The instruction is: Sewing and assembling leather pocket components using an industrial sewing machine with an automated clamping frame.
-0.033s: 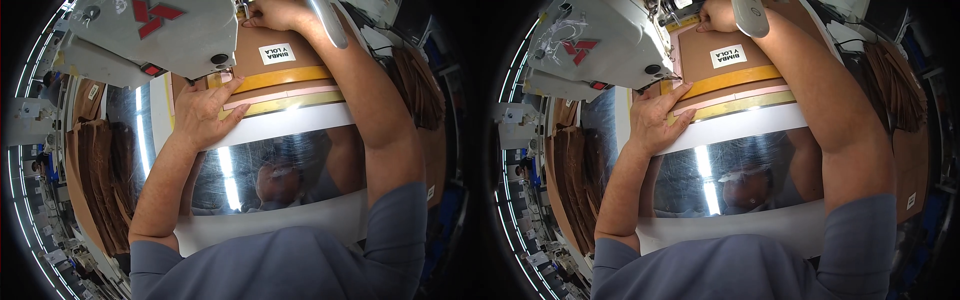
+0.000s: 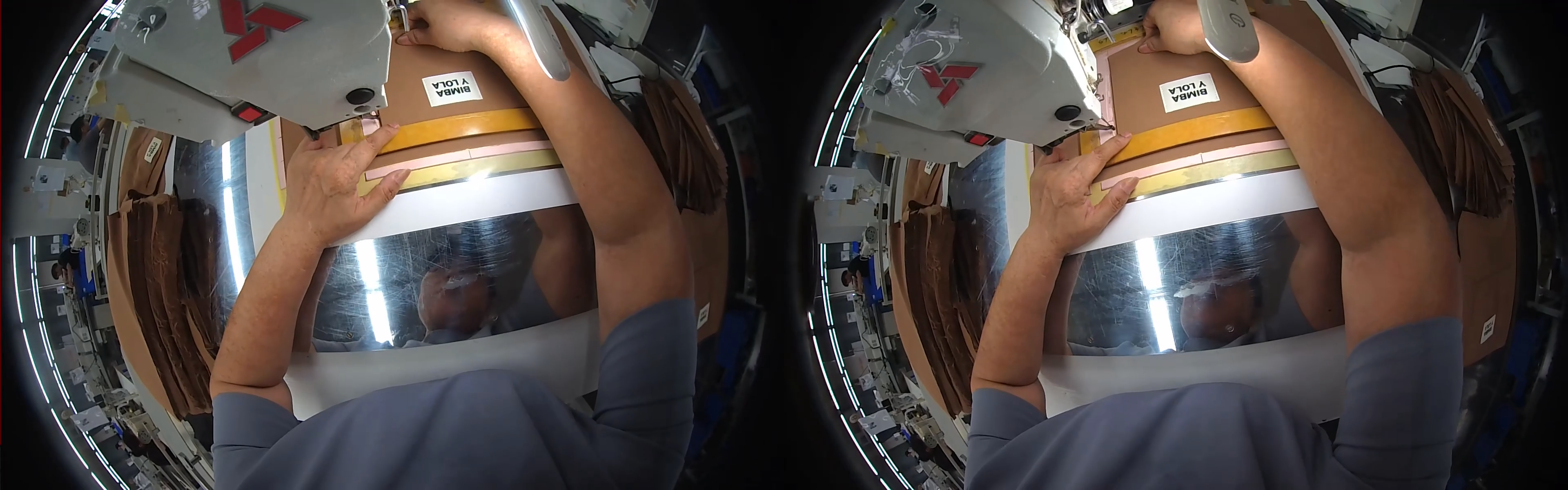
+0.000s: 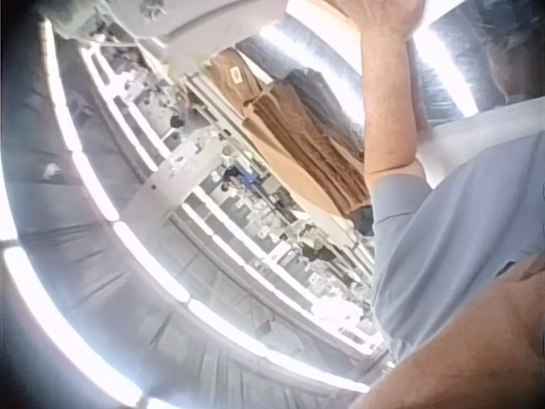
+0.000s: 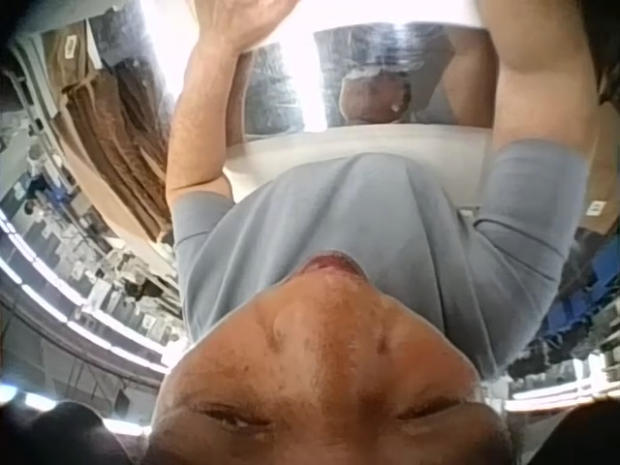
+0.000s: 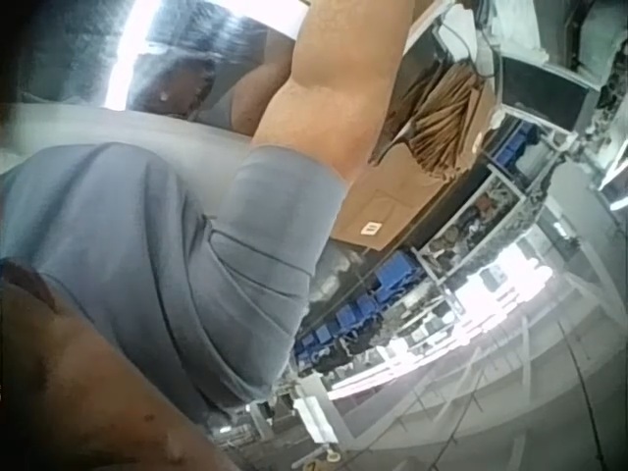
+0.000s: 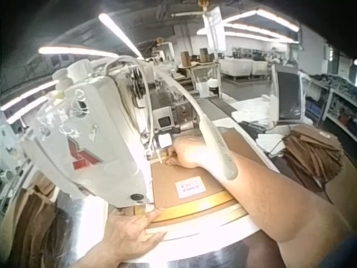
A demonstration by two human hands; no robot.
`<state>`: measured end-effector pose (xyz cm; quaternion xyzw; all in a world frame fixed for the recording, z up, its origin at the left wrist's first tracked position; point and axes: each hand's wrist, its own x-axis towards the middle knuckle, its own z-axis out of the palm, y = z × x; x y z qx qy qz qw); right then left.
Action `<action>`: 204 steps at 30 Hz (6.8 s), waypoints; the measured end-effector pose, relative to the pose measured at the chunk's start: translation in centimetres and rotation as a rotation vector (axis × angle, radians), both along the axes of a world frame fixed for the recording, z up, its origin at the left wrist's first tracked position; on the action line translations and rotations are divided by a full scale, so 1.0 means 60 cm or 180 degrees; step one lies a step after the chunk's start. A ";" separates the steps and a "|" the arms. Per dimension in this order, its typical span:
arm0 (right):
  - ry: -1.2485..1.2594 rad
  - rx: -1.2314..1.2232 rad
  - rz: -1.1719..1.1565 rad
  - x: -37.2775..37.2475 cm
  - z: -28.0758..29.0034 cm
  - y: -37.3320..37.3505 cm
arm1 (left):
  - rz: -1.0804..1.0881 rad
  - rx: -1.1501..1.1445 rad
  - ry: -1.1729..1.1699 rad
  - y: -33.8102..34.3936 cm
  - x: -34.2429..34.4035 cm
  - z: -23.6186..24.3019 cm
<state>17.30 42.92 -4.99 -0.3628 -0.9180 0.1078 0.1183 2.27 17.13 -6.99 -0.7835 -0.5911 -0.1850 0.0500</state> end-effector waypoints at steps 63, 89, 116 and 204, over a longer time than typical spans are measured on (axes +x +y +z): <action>-0.0228 0.0361 0.0869 0.014 -0.015 -0.115 | 0.0153 0.0020 0.0361 0.006 0.002 0.004; -0.0594 -0.0031 0.0905 0.022 -0.002 -0.128 | 0.1136 -0.0774 -0.1642 0.056 -0.050 -0.070; -0.0540 0.0051 0.0910 0.025 -0.011 -0.125 | -0.0062 -0.0028 -0.0229 -0.035 -0.001 0.024; 0.0016 0.0386 0.0865 0.021 -0.031 -0.124 | 0.0530 -0.0629 0.0037 -0.001 0.109 0.025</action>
